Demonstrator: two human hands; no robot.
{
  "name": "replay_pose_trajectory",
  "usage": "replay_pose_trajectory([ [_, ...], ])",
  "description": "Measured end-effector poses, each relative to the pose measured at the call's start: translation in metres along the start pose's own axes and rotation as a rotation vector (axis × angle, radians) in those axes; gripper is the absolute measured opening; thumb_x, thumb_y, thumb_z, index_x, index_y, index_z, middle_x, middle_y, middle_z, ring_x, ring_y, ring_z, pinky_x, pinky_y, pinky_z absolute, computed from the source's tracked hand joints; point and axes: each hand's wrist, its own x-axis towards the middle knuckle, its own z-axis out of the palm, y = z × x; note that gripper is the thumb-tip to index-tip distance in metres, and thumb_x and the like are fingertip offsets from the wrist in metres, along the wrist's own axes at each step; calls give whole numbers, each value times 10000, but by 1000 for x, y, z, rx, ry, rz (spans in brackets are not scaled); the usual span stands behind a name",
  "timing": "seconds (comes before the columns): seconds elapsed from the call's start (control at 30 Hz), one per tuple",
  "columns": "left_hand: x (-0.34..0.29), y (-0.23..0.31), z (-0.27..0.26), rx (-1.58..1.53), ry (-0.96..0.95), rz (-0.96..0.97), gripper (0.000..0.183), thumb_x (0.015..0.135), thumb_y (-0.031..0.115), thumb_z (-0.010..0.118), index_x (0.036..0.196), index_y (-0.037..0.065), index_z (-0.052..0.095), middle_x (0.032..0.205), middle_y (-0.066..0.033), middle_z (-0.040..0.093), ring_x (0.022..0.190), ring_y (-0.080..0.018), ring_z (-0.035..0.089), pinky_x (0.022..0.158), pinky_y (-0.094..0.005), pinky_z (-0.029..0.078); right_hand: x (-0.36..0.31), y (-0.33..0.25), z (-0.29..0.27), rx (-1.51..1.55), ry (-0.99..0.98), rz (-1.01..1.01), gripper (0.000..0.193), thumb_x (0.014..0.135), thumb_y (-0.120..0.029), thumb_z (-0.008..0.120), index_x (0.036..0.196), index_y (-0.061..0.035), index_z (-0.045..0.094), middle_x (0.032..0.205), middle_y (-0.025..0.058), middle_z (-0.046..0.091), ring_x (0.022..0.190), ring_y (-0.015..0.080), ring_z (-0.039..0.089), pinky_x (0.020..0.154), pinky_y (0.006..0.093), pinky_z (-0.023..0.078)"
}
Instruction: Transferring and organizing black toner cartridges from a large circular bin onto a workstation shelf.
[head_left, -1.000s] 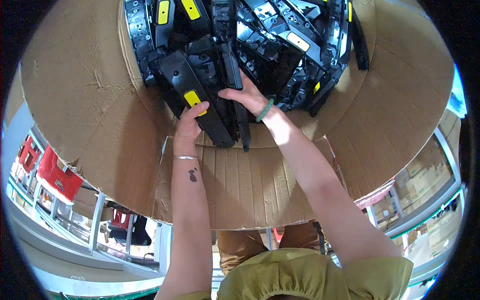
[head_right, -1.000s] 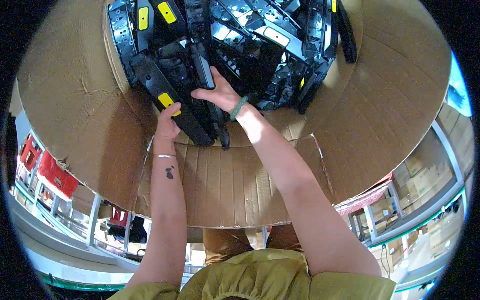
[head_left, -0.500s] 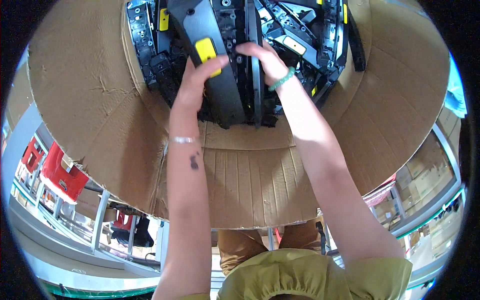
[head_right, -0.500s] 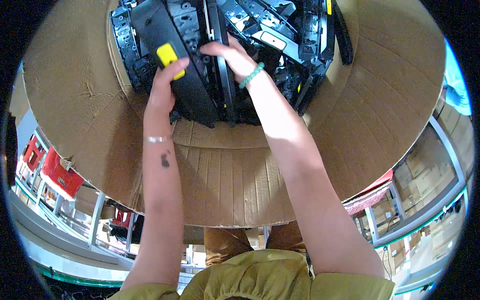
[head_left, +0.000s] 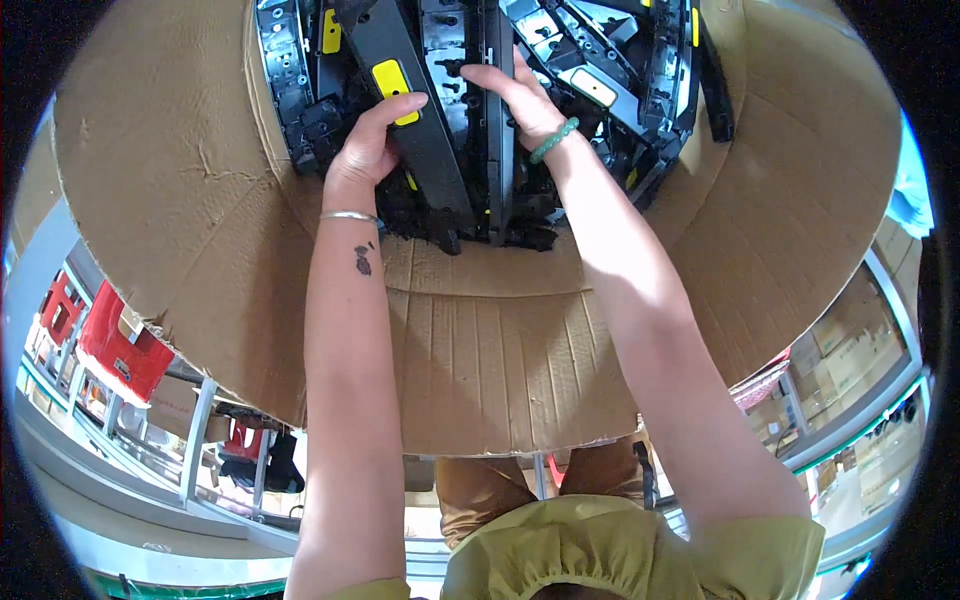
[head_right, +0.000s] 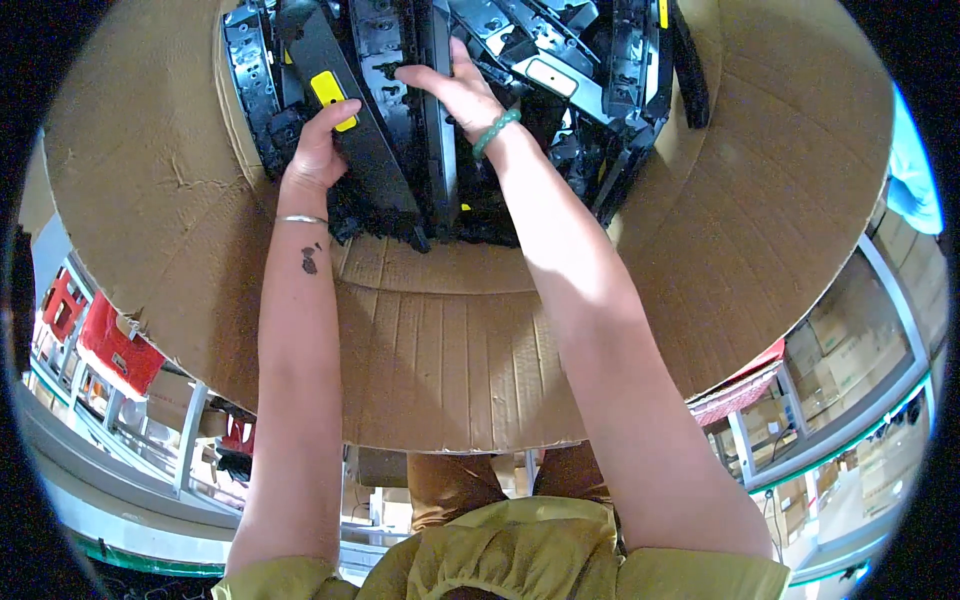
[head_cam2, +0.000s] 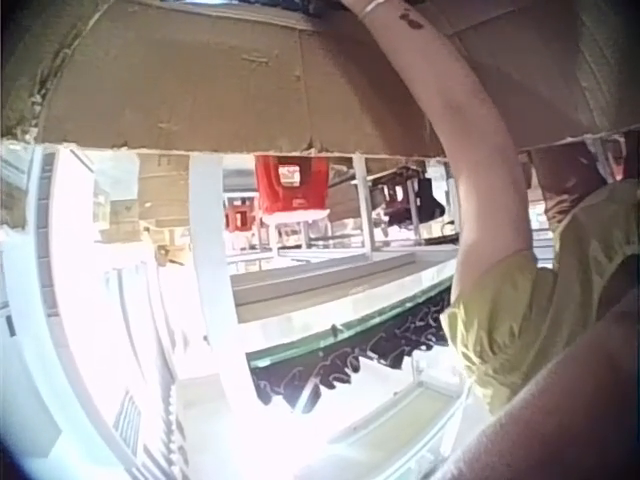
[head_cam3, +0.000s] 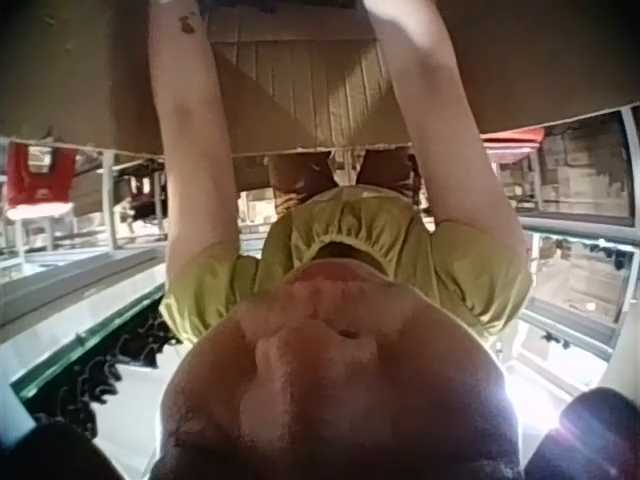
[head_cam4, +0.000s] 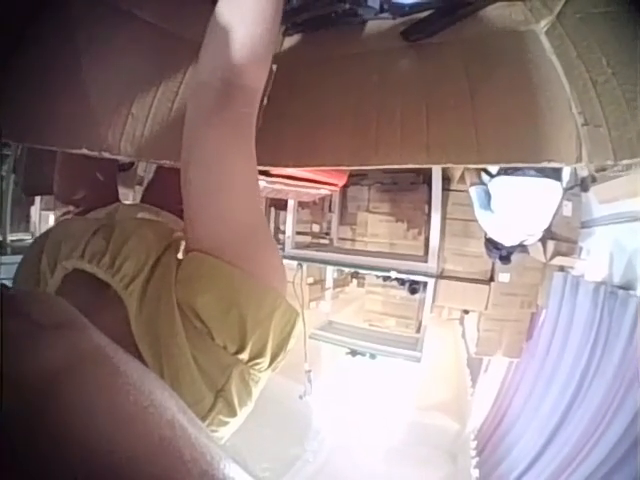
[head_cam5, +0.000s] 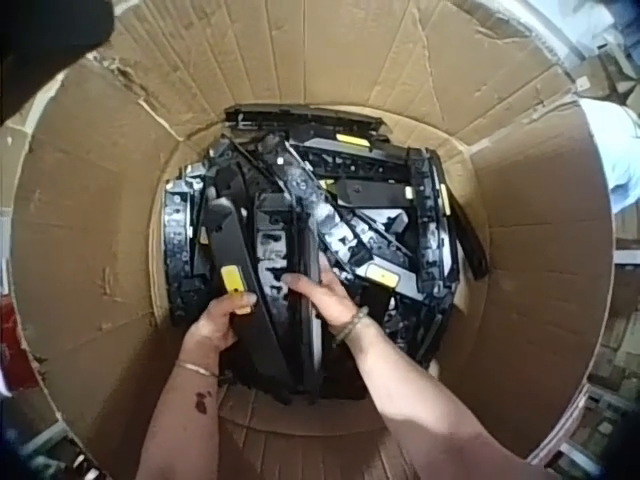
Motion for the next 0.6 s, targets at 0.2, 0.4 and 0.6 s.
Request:
replay_pose_trajectory([
  [0.2, -63, 18, 46, -129, -36, -100, 338, 707, 293, 661, 940, 60, 587, 830, -48, 604, 764, -165, 577, 722, -300, 463, -55, -36, 2, -115, 77, -4, 624, 757, -325, 644, 1244, -20, 401, 1141, 91, 523, 1050, 179, 472, 930, 288, 352],
  [0.4, -235, 7, 72, -195, -90, -43, 341, 726, 277, 598, 991, 62, 606, 900, -57, 609, 817, -168, 566, 770, -306, 451, -205, -128, 46, -324, -223, -4, 726, 820, -256, 589, 1355, 9, 176, 1282, 117, 383, 1180, 183, 359, 1011, 306, 261],
  [0.6, -426, 59, 140, -439, -190, 37, 485, 728, 226, 571, 1140, -21, 506, 1065, -142, 590, 962, -244, 579, 873, -367, 446, -343, -249, 110, -571, -636, -102, 756, 715, -34, 631, 1335, 13, 200, 1270, 110, 400, 1159, 202, 391, 990, 330, 291],
])
